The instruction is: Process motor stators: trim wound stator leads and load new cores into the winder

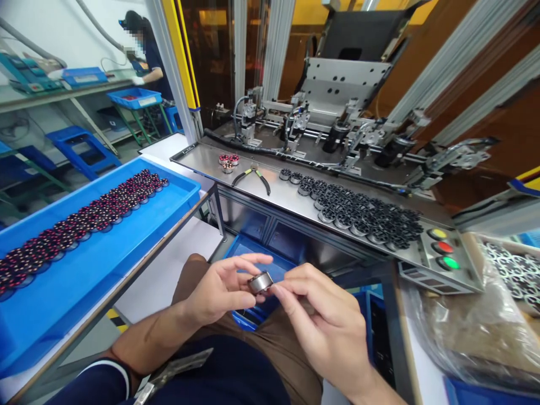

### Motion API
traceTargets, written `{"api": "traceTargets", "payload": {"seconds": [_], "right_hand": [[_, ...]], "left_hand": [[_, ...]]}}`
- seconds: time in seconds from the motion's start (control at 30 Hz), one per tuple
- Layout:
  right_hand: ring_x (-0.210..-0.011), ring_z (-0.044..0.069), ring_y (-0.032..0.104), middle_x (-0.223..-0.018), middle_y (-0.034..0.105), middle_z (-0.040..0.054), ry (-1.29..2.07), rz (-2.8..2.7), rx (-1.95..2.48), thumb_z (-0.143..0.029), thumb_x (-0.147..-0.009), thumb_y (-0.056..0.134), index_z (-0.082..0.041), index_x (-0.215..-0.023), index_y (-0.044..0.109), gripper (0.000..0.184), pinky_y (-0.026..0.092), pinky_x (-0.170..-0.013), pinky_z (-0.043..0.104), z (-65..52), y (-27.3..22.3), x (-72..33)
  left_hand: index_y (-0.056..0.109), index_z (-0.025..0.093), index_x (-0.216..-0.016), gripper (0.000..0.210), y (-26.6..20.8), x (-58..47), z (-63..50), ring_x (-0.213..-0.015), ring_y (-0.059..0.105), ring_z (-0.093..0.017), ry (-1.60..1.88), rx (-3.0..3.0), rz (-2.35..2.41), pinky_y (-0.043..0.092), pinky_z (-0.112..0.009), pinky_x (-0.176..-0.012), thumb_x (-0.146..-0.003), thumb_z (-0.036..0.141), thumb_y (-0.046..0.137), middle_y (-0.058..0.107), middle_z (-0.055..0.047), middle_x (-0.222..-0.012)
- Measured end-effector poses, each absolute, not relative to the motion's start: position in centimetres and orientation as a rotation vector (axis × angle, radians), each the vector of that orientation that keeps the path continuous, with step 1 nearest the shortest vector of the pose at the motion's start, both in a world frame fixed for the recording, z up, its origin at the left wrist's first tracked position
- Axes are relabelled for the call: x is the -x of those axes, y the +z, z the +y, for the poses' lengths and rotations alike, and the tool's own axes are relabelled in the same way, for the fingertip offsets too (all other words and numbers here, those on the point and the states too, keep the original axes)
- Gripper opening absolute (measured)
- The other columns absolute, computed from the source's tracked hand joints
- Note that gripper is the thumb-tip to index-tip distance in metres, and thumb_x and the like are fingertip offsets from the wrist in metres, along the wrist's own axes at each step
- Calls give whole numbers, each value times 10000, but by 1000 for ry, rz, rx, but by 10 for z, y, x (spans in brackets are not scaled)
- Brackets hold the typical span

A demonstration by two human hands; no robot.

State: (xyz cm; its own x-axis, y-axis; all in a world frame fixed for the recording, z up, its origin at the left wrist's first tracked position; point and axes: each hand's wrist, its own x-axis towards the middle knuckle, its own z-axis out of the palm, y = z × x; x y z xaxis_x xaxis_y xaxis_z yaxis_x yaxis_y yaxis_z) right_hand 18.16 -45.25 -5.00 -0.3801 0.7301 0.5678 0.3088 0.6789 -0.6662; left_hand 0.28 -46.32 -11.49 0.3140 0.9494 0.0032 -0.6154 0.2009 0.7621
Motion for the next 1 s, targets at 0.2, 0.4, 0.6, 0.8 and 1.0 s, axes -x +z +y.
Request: {"api": "traceTargets", "payload": {"seconds": [0.2, 0.4, 0.6, 0.8, 1.0], "right_hand": [[-590, 162, 615, -645, 648, 23, 615, -1839, 827, -116, -900, 621, -214, -720, 667, 210, 487, -512, 271, -451, -50, -174], [-601, 152, 601, -655, 646, 15, 585, -1787, 802, -74, -880, 631, -216, -735, 686, 210, 477, -539, 263, -452, -55, -172], [-622, 154, 598, -689, 638, 26, 718, -1573, 968, -175, -880, 682, -210, -744, 694, 141, 482, -549, 243, -474, -69, -161], [-583, 169, 582, -606, 631, 39, 1390, -1280, 1003, -441, -810, 764, -184, -636, 682, 321, 500, -562, 260, -481, -83, -158], [-732, 243, 672, -806, 717, 113, 1852, -1006, 693, -623, -833, 671, -192, -874, 782, 447, 573, -691, 376, -478, -87, -162]], "left_hand": [[615, 226, -1018, 627, -119, -11, -460, -1015, 700, -197, 1317, -824, 450, 544, -327, -902, -501, 133, 957, 706, -54, -1169], [703, 161, -959, 414, -118, -10, -460, -917, 710, -210, 1217, -929, 558, 549, -359, -879, -628, 295, 913, 759, -84, -990], [717, 173, -851, 341, -119, -9, -455, -940, 708, -202, 1398, -1012, 575, 578, -335, -852, -601, 275, 925, 750, -77, -983], [720, 185, -818, 320, -116, -3, -451, -910, 716, -198, 1451, -1116, 638, 593, -334, -831, -608, 318, 920, 760, -78, -953], [737, 207, -775, 244, -106, 7, -451, -867, 730, -206, 1364, -1307, 666, 596, -344, -799, -661, 365, 884, 777, -84, -916]]}}
